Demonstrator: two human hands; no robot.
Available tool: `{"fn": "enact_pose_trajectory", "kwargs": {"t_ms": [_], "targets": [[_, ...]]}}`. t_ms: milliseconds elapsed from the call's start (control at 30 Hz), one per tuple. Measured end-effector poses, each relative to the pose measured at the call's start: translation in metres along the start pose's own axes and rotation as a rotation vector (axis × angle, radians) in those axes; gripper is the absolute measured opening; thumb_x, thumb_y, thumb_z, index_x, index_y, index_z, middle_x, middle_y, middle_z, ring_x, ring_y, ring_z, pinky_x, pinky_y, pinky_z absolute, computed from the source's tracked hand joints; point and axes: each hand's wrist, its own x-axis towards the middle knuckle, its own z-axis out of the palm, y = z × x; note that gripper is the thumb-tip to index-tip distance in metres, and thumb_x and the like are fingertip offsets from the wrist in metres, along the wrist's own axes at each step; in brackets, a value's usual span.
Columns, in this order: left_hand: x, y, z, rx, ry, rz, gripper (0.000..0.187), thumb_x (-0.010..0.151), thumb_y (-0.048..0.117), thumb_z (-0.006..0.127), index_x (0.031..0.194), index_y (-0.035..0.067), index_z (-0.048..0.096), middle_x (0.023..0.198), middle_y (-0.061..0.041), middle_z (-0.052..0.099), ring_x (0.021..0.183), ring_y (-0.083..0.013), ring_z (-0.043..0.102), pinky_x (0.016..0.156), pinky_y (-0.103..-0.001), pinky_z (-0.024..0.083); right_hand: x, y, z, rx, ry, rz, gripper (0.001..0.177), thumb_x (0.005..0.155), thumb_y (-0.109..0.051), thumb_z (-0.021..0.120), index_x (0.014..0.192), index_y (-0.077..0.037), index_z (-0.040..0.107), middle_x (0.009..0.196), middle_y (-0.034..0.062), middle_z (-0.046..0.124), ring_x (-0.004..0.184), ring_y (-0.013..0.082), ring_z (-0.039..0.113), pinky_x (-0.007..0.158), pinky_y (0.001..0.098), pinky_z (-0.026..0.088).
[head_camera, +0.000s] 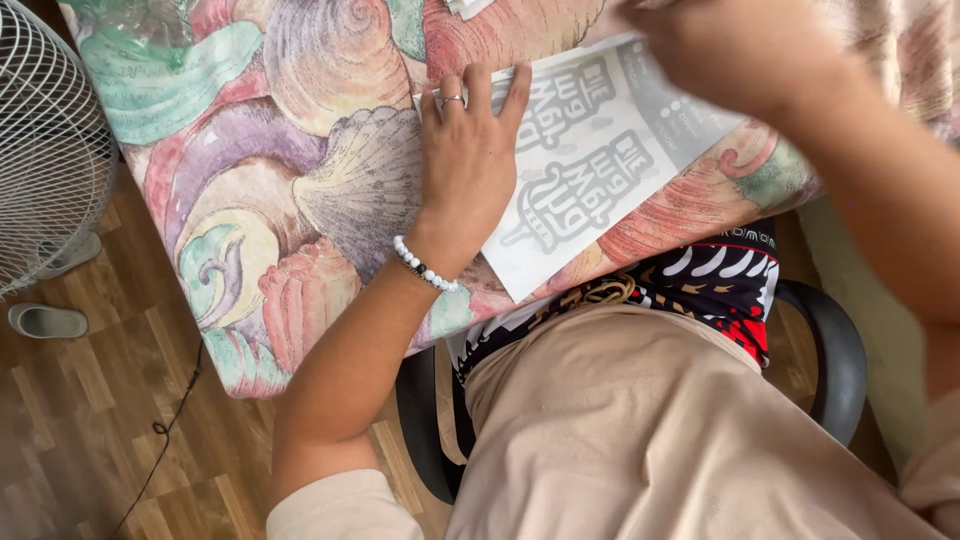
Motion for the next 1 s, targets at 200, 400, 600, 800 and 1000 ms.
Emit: {"fn": "enact_pose_trajectory", "kwargs": {"t_ms": [200, 400, 600, 800, 1000], "targets": [[-0.001, -0.005, 0.010, -0.107, 0.047, 0.003, 0.050, 0.097, 0.010, 0.053, 0.146, 0.015, 0.052, 0.139, -0.012, 0.053, 0.126, -0.0326, 0.052, 0.105, -0.051, 0.044, 0.045, -0.077, -0.026, 0.318, 0.285, -0.150, 0.023, 0.114, -0.013, 0.068, 0.094, -0.002, 0.073, 0.095, 0.0029, 0.067, 0.086, 0.0195, 0.064, 0.071, 0.0316, 0.065], [0.002, -0.029, 0.006, -0.353, 0.142, 0.057, 0.040, 0.090, -0.008, 0.054, 0.127, 0.002, 0.063, 0.115, -0.012, 0.059, 0.091, -0.0263, 0.059, 0.075, -0.038, 0.052, -0.018, -0.013, 0.008, 0.204, 0.289, -0.029, 0.024, 0.084, 0.001, 0.067, 0.099, -0.010, 0.082, 0.094, -0.0022, 0.075, 0.083, 0.0198, 0.068, 0.063, 0.0345, 0.053], [0.000, -0.016, 0.007, -0.211, 0.093, 0.048, 0.050, 0.093, 0.000, 0.053, 0.141, 0.014, 0.055, 0.127, -0.008, 0.057, 0.113, -0.0269, 0.055, 0.096, -0.044, 0.049, -0.028, -0.009, 0.023, 0.007, 0.201, 0.068, 0.012, 0.077, -0.007, 0.062, 0.080, -0.016, 0.070, 0.075, -0.0063, 0.060, 0.068, 0.0142, 0.053, 0.058, 0.0300, 0.043], [-0.001, -0.015, 0.013, -0.188, 0.185, 0.031, 0.043, 0.096, 0.012, 0.055, 0.138, 0.018, 0.058, 0.124, -0.005, 0.055, 0.110, -0.0262, 0.056, 0.091, -0.042, 0.048, 0.050, -0.097, -0.010, 0.135, 0.312, -0.074, 0.006, 0.086, -0.015, 0.064, 0.084, -0.009, 0.065, 0.090, 0.0025, 0.055, 0.078, 0.0226, 0.054, 0.056, 0.0347, 0.048], [-0.001, -0.019, 0.012, -0.133, 0.224, 0.047, 0.037, 0.092, 0.010, 0.057, 0.129, 0.013, 0.058, 0.115, -0.005, 0.055, 0.099, -0.0241, 0.055, 0.083, -0.037, 0.047, 0.010, -0.054, 0.003, 0.229, 0.214, 0.032, 0.020, 0.079, -0.006, 0.063, 0.094, -0.010, 0.076, 0.094, 0.0011, 0.069, 0.076, 0.0244, 0.064, 0.062, 0.0395, 0.056]]}}
